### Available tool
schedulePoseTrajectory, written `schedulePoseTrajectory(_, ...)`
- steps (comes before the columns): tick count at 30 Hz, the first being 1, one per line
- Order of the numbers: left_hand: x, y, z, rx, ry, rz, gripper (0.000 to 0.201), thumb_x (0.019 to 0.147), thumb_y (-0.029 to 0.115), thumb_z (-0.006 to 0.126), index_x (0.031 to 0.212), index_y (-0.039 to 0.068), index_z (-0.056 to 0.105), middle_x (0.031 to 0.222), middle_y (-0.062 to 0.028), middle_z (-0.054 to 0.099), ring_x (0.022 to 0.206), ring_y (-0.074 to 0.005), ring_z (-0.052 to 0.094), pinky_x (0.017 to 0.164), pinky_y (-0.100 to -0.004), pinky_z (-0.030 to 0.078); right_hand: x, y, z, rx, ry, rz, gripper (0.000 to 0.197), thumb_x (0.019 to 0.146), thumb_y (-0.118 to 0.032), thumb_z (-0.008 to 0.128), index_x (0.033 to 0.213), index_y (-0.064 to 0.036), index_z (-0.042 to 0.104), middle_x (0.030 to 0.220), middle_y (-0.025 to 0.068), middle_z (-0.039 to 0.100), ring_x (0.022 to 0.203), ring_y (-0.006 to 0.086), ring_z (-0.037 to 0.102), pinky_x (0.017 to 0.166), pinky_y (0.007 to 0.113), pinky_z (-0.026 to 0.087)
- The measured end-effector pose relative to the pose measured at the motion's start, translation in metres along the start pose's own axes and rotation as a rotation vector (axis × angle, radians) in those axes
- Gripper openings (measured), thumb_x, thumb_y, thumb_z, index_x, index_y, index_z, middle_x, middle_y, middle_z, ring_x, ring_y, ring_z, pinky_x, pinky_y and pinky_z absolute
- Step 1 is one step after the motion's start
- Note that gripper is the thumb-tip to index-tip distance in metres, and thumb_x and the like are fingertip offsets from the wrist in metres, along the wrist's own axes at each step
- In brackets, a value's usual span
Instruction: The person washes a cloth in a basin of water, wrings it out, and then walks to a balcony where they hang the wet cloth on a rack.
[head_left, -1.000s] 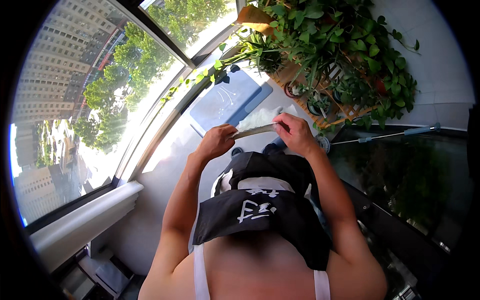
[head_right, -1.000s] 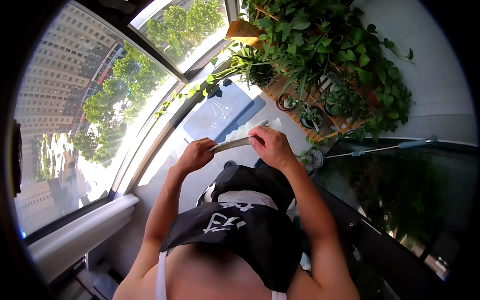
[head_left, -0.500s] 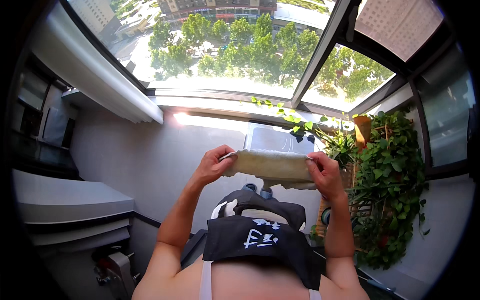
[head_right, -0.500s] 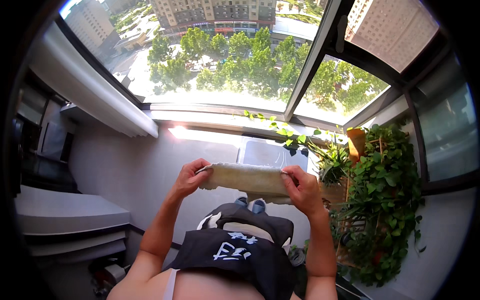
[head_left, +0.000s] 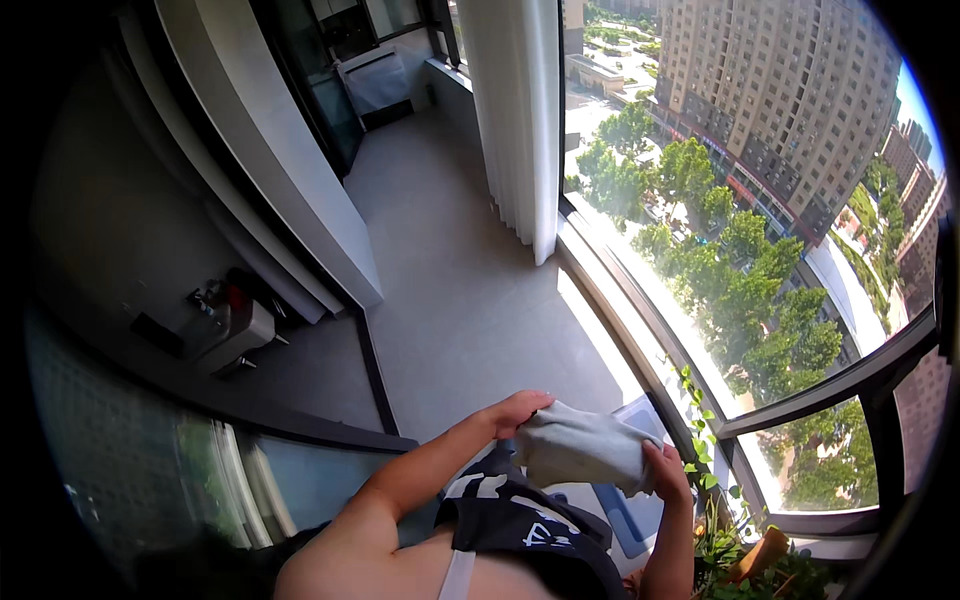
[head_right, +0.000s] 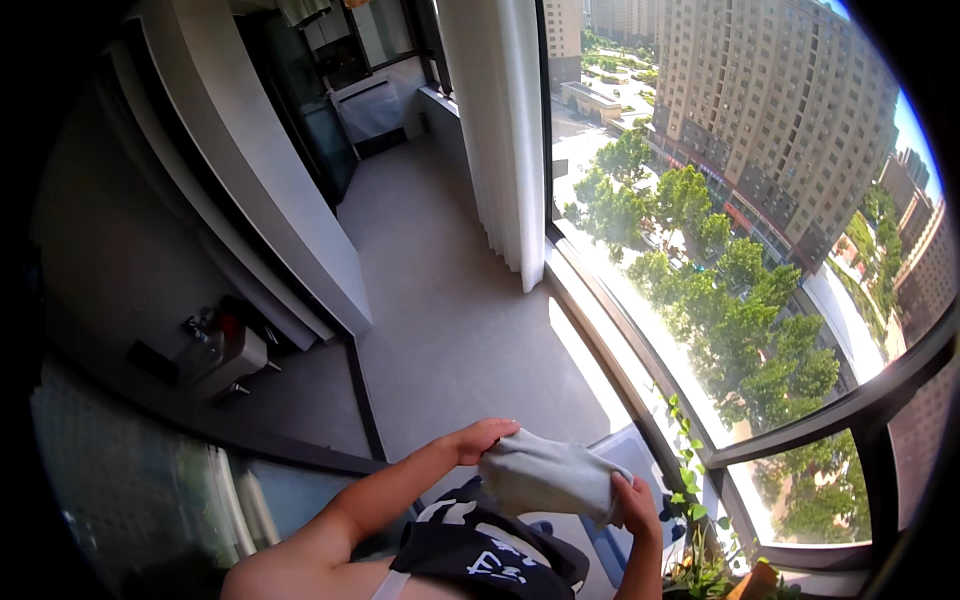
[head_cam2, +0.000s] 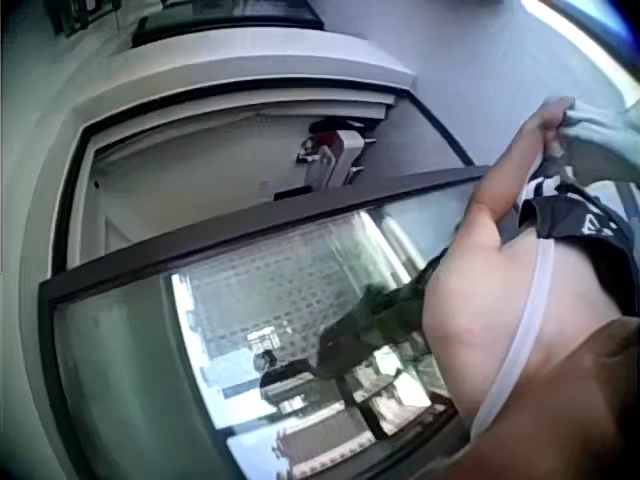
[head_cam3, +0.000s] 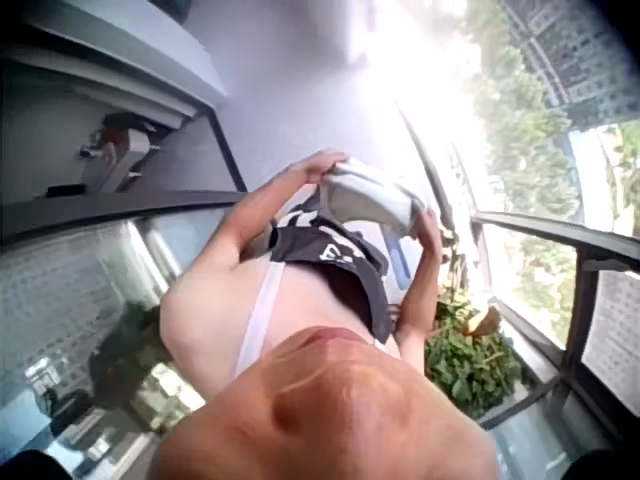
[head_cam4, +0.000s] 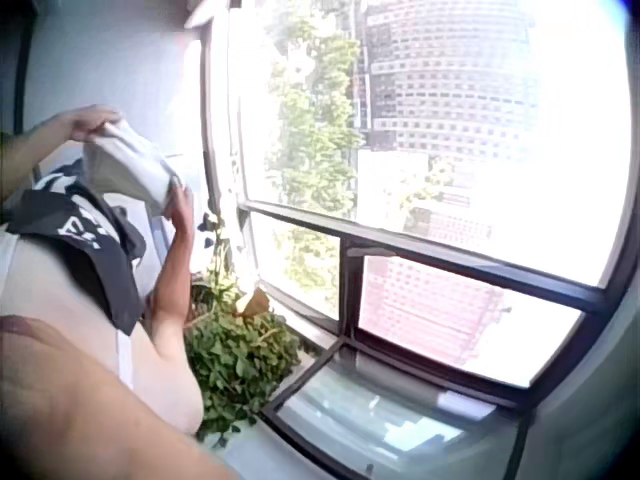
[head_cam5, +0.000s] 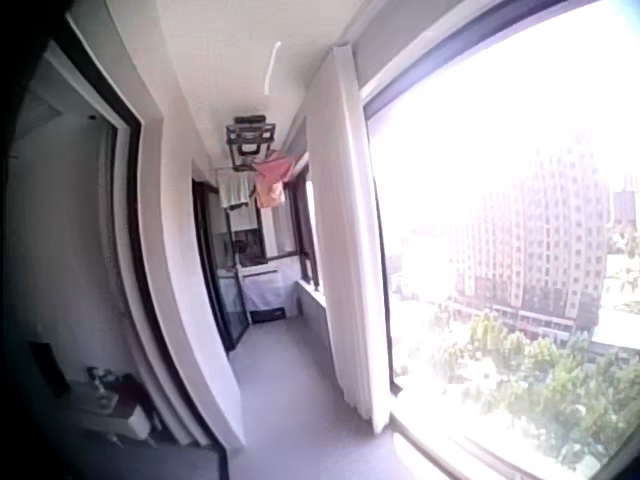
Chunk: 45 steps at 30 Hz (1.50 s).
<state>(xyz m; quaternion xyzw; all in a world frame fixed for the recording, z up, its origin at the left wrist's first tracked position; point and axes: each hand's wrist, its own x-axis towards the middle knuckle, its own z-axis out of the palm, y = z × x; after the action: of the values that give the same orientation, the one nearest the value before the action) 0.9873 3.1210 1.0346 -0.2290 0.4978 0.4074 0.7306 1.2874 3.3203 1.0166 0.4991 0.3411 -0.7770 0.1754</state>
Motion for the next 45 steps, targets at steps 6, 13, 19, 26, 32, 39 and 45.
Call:
schedulePoseTrajectory(6,0.015,0.054,-0.047,-0.276,-0.121,0.251,0.035,0.098,0.038,0.051,0.111,0.006,0.056,0.095,-0.0078,0.065,0.084,-0.0190,0.065,0.080,-0.0359,0.054,0.063,-0.097,0.041,0.195,-0.157,-0.048,0.047,0.092,-0.037,0.056,0.116,0.0037,0.058,0.104,0.0122,0.065,0.092,0.0201,0.064,0.082,0.033,0.052)
schedulePoseTrajectory(13,0.049,0.073,-0.089,-0.290,-0.038,0.445,0.027,0.097,0.017,0.054,0.121,0.004,0.055,0.111,-0.0076,0.064,0.102,-0.0165,0.063,0.090,-0.0326,0.052,0.164,-0.034,0.076,0.582,-0.535,-0.101,0.068,0.095,-0.047,0.044,0.144,-0.0022,0.031,0.142,0.0172,0.043,0.133,0.0305,0.039,0.110,0.047,0.032)
schedulePoseTrajectory(19,0.022,0.055,-0.128,0.346,0.662,0.762,0.023,0.097,0.024,0.051,0.107,0.004,0.055,0.088,-0.0142,0.064,0.077,-0.0300,0.063,0.068,-0.0405,0.051,0.148,-0.087,0.113,0.691,-0.588,-0.048,0.050,0.094,-0.026,0.054,0.135,0.0007,0.041,0.129,0.0159,0.053,0.114,0.0274,0.056,0.098,0.043,0.046)
schedulePoseTrajectory(26,-0.031,0.027,-0.072,0.536,0.929,0.731,0.024,0.094,0.025,0.055,0.096,0.001,0.052,0.078,-0.0150,0.061,0.074,-0.0290,0.061,0.066,-0.0377,0.047,0.128,-0.133,0.075,0.220,-0.365,0.206,0.024,0.094,-0.016,0.055,0.104,0.0059,0.057,0.092,0.0143,0.063,0.077,0.0222,0.064,0.062,0.033,0.055)
schedulePoseTrajectory(32,-0.044,0.052,-0.087,-0.228,0.644,0.463,0.041,0.088,0.019,0.065,0.125,0.003,0.056,0.106,-0.0085,0.065,0.097,-0.0146,0.062,0.083,-0.0299,0.049,0.190,-0.157,0.097,-0.114,-0.300,0.076,0.038,0.094,-0.028,0.056,0.105,0.0076,0.059,0.082,0.0117,0.063,0.070,0.0203,0.063,0.061,0.032,0.053)
schedulePoseTrajectory(39,-0.044,0.058,-0.135,-0.010,1.029,0.414,0.050,0.083,0.017,0.068,0.129,0.006,0.054,0.098,-0.0093,0.063,0.085,-0.0171,0.060,0.074,-0.0324,0.050,0.267,-0.213,0.147,-0.744,-0.212,-0.079,0.042,0.095,-0.032,0.056,0.104,0.0083,0.065,0.089,0.0142,0.066,0.077,0.0191,0.063,0.069,0.035,0.053)
schedulePoseTrajectory(45,-0.120,0.281,-0.193,0.149,1.066,0.918,0.031,0.087,0.012,0.061,0.117,0.004,0.061,0.077,0.0006,0.052,0.065,-0.0066,0.046,0.056,-0.0236,0.039,0.358,-0.408,0.281,-0.737,-0.231,-0.670,0.048,0.095,-0.035,0.053,0.079,0.0103,0.060,0.059,0.0075,0.050,0.057,0.0142,0.043,0.053,0.035,0.039)
